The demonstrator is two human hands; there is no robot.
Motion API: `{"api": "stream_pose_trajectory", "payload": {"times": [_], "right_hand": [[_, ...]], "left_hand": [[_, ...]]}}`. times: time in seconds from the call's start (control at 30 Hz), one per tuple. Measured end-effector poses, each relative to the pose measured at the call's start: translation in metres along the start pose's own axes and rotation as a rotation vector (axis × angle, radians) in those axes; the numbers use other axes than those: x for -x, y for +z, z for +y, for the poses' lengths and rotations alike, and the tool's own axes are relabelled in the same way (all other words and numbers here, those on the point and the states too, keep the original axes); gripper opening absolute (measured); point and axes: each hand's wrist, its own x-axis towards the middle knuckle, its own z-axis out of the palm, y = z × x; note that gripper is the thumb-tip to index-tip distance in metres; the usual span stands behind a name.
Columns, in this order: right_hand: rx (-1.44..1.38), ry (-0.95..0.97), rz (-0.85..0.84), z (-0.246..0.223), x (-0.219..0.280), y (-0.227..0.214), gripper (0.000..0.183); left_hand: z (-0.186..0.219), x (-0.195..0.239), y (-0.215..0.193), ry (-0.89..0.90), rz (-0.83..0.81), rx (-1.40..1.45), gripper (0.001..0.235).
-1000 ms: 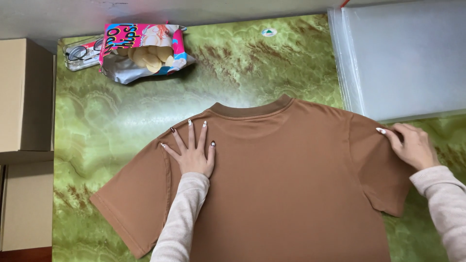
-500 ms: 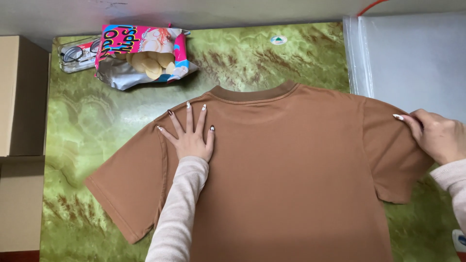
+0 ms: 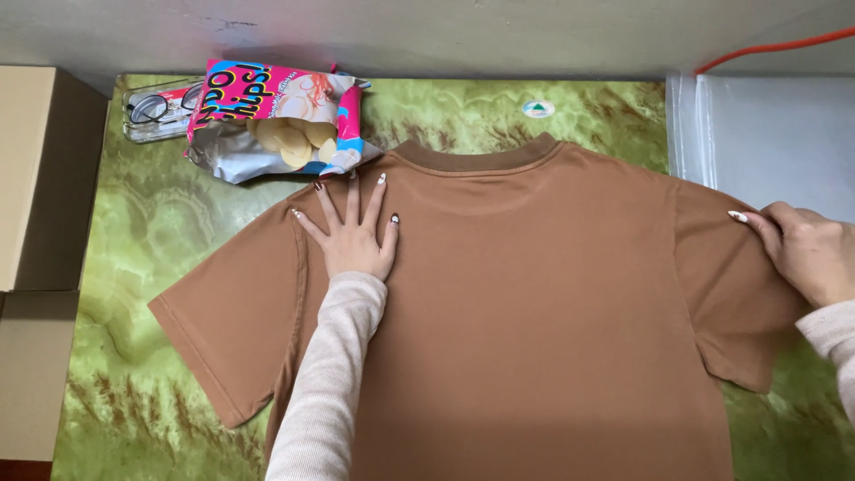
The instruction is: The person irons a brown t-shirt on a green table using a red and white iron, smoothing the sleeves and body. They then fold the t-shirt neatly into a compact rectangle.
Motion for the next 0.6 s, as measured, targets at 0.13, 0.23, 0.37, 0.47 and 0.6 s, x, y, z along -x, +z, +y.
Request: {"api": "stream_pose_trajectory", "payload": {"times": [0.13,0.23,0.37,0.47,0.6], "right_hand": [[-0.130,-0.006,0.051,-0.007,-0.009,0.017,0.029],[-0.123,0.002,0.101,-0.012,-0.009,0.032,0.036],[-0.212,0.105,0.137,-0.026,-0.002,0.035,0.025],[-0.490,0.223,0.161,-0.035,0.005,0.020,0.025],[-0.219,0.527,-0.119,0.001,0.045,0.089,0.068]], "left_hand": [[-0.002,-0.011,0.004,-0.011,0.017,-0.024,0.051],[-0.003,-0.016,0.005,-0.017,0.036,-0.009,0.050],[-0.004,-0.017,0.005,-0.028,0.042,0.077,0.048],[-0.010,-0.013,0.006,0.008,0.241,0.244,0.036],[-0.020,-0.009,0.001,-0.119,0.598,0.496,0.015]]}}
